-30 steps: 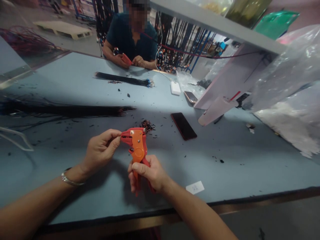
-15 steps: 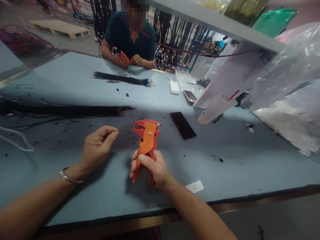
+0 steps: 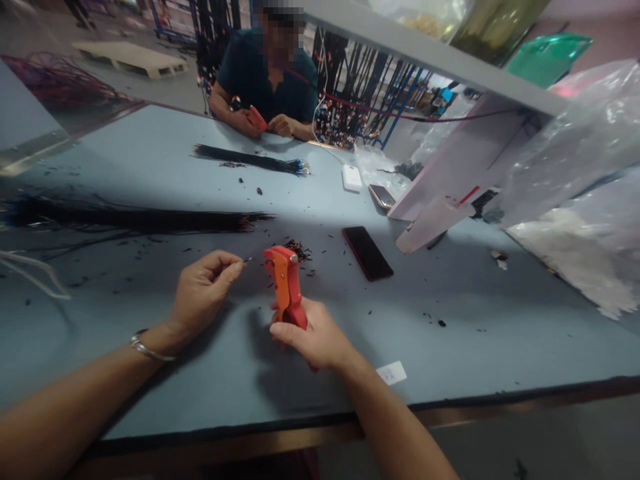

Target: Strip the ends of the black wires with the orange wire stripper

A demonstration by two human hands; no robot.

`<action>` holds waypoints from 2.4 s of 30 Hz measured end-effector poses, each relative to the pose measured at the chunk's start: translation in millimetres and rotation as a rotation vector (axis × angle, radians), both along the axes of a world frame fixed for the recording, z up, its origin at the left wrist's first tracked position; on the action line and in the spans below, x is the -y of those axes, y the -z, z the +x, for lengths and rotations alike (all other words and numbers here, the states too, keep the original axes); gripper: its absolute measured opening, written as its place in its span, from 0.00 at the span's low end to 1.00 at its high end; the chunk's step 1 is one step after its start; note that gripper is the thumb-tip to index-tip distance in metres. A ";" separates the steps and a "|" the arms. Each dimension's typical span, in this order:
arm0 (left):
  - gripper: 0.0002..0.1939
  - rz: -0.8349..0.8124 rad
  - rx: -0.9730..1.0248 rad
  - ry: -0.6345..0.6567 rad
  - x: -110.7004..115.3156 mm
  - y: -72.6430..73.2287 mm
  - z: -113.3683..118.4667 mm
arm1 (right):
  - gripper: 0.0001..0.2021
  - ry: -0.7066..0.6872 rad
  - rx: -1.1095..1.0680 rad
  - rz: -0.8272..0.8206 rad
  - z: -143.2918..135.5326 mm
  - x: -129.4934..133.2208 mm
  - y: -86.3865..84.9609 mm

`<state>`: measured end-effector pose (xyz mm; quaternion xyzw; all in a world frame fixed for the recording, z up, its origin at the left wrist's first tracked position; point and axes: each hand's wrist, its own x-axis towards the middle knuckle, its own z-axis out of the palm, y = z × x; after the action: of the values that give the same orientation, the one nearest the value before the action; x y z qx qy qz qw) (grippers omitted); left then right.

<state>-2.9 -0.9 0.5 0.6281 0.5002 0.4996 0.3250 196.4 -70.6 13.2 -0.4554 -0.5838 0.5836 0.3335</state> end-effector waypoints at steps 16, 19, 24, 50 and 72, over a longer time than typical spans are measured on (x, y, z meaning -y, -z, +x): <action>0.13 -0.318 0.404 0.196 4.6 5.1 6.6 | 0.19 0.303 1.000 1.073 3.9 -7.9 16.7; 0.13 -0.315 0.395 0.197 5.3 6.0 7.4 | 0.20 0.291 0.975 1.044 4.1 -8.1 16.8; 0.12 -0.218 0.303 0.165 4.0 4.9 7.5 | 0.18 0.265 0.618 0.726 4.3 -6.8 10.2; 0.10 -0.204 0.183 0.248 16.7 -12.1 9.0 | 0.16 0.024 -0.233 -0.121 -17.1 -11.4 5.3; 0.10 -0.182 0.259 0.304 15.2 -13.3 9.7 | 0.23 0.240 0.898 0.949 -15.7 -6.7 4.7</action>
<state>6.8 -16.1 13.8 0.5949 0.3968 0.4742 0.5136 180.8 -63.9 8.5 -0.5198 -0.8050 -0.0245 0.2850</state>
